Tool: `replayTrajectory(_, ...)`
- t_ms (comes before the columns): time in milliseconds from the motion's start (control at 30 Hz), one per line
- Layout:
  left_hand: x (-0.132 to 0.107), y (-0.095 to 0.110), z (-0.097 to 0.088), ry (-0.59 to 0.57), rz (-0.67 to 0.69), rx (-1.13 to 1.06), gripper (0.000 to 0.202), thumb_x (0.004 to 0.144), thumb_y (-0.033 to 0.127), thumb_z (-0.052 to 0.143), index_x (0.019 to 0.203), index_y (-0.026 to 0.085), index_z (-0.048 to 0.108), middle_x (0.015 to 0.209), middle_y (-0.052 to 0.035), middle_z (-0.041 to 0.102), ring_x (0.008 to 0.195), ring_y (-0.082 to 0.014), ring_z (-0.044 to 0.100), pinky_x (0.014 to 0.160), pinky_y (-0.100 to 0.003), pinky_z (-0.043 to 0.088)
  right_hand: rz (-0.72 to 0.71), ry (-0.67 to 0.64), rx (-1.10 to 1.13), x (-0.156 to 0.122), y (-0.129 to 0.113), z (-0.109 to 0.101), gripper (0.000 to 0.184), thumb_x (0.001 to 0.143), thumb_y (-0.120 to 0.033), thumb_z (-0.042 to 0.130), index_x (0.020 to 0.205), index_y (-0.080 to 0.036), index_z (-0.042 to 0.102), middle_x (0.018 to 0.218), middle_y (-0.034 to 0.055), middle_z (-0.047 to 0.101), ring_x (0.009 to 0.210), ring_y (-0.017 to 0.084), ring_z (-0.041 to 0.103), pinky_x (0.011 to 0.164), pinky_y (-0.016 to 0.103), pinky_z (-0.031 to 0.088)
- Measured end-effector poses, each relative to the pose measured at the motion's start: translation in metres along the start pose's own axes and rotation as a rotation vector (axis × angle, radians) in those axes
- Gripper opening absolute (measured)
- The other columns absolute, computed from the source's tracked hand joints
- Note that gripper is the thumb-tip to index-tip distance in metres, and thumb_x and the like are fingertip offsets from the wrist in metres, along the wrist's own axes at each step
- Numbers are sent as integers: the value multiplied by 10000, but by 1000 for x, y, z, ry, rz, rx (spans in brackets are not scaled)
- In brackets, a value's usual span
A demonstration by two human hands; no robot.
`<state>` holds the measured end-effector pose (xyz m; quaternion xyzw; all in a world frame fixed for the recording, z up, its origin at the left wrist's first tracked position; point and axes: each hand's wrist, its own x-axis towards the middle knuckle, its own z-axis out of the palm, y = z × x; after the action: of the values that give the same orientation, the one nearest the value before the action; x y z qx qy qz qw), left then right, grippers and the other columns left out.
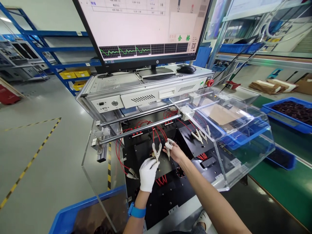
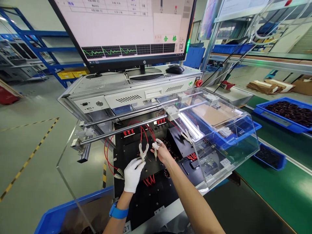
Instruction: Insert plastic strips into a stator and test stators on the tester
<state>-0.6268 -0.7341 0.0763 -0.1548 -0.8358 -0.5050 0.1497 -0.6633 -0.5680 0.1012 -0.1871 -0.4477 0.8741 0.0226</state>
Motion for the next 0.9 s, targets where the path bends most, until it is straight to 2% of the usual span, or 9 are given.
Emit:
replayTrajectory(100,0,0,0,3,7,-7,153,788,305,561,840,213,671,893,-42,656,865,-191,605,831,-359,507,54,63,43,2,6,6,341,503,-232,745,761,-211,523,673,-38,517,596,108,520,646,335,515)
replayTrajectory(233,0,0,1,11,20,-3,134,779,277,572,848,221,672,897,-34,655,866,-187,605,828,-347,506,47,100,64,3,14,9,282,536,-230,722,699,-203,494,661,-41,507,597,103,517,661,333,521)
replayTrajectory(500,0,0,0,1,25,-2,138,789,278,562,851,217,669,892,-30,656,866,-183,604,829,-343,501,44,159,184,1,15,19,353,471,-198,755,681,-195,472,674,-42,506,582,95,505,628,310,531)
replayTrajectory(767,2,0,1,-14,30,-3,143,795,281,559,867,223,669,912,-29,654,875,-178,603,833,-331,503,34,146,235,0,13,18,368,443,-188,761,698,-192,496,674,-53,500,588,85,499,657,300,525)
replayTrajectory(900,-14,-11,-11,13,126,75,167,810,262,531,905,226,663,960,-36,652,976,-196,572,915,-364,463,-44,166,122,3,9,12,406,434,-233,761,749,-191,509,718,-45,529,673,111,540,704,307,504)
